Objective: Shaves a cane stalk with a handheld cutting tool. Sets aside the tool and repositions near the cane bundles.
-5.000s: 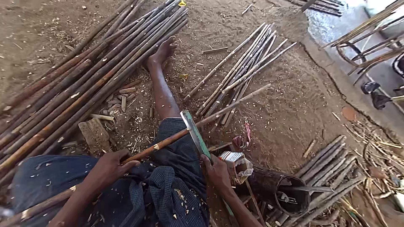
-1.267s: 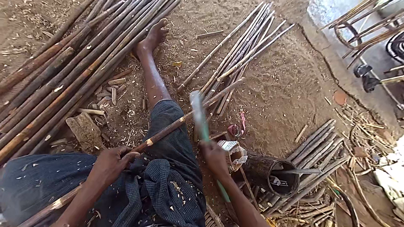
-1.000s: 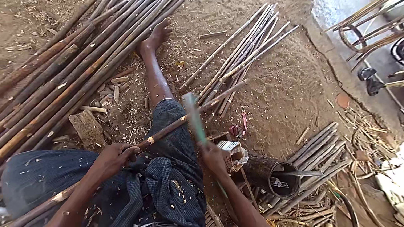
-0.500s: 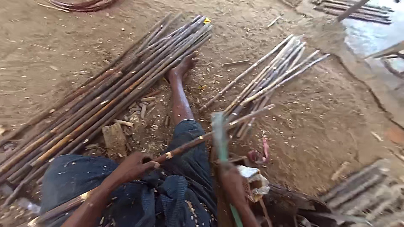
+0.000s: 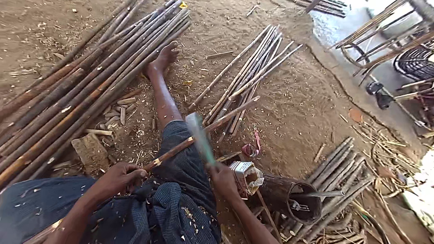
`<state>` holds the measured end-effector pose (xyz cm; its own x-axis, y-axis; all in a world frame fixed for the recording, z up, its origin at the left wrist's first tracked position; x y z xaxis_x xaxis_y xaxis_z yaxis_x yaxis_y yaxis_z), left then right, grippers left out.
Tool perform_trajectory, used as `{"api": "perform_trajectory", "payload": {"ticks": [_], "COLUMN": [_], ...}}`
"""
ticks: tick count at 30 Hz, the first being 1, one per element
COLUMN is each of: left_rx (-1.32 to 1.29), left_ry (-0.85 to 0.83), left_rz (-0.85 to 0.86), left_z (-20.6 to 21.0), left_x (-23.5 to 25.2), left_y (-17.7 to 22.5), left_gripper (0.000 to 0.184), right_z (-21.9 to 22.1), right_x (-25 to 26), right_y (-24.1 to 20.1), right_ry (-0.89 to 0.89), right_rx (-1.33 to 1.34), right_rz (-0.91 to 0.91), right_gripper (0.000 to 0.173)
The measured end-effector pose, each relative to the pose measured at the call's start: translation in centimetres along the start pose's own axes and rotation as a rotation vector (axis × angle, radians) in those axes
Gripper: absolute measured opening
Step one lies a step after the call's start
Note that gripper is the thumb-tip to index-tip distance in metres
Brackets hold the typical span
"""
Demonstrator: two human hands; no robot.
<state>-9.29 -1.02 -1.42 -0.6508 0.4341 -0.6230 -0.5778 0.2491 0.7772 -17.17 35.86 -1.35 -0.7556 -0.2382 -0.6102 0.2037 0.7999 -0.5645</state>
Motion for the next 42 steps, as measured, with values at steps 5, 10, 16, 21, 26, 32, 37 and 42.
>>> {"api": "perform_trajectory", "payload": {"ticks": [5, 10, 16, 21, 26, 32, 37, 42], "left_rx": [-0.086, -0.096, -0.114, -0.160, -0.163, -0.156, -0.172, -0.185], "left_ry": [-0.055, -0.070, -0.122, -0.152, -0.205, -0.231, -0.282, -0.305], "left_rz": [0.026, 0.007, -0.026, -0.014, 0.029, 0.073, 0.093, 0.088], "left_z": [0.0, 0.0, -0.2, -0.3, -1.0, -1.1, -1.8, -2.1], "left_x": [-0.2, 0.1, 0.0, 0.1, 0.5, 0.5, 0.9, 1.1], "left_y": [0.1, 0.2, 0.0, -0.1, 0.0, -0.3, -1.1, -1.0], "left_gripper": [0.032, 0.020, 0.019, 0.022, 0.028, 0.030, 0.039, 0.040], "right_z": [-1.8, 0.2, 0.8, -1.4, -0.8, 0.7, -0.9, -1.6], "right_x": [0.5, -1.0, -0.5, 0.2, -0.7, -0.8, 0.0, 0.0], "right_y": [0.9, -1.2, -0.2, 1.2, -0.4, -0.6, 0.1, 0.5], "right_ry": [0.133, -0.065, -0.052, 0.158, 0.006, -0.023, 0.094, 0.137], "right_rx": [0.171, -0.148, -0.133, 0.175, 0.004, -0.194, 0.077, 0.136], "right_rz": [0.021, -0.065, -0.030, 0.036, -0.031, -0.111, -0.004, 0.002], "right_gripper": [0.053, 0.049, 0.049, 0.057, 0.051, 0.047, 0.054, 0.056]}}
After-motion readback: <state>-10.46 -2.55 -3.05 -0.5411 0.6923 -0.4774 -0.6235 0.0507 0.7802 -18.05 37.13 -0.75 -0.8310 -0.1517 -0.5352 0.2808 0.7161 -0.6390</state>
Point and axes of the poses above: each hand's wrist, its own x-axis towards the middle knuckle, its own z-axis out of the palm, y = z × x, the point moved 3 cm from there along x, towards the middle knuckle, and after that the axes turned 15 degrees about -y, right-handed, at the moved point
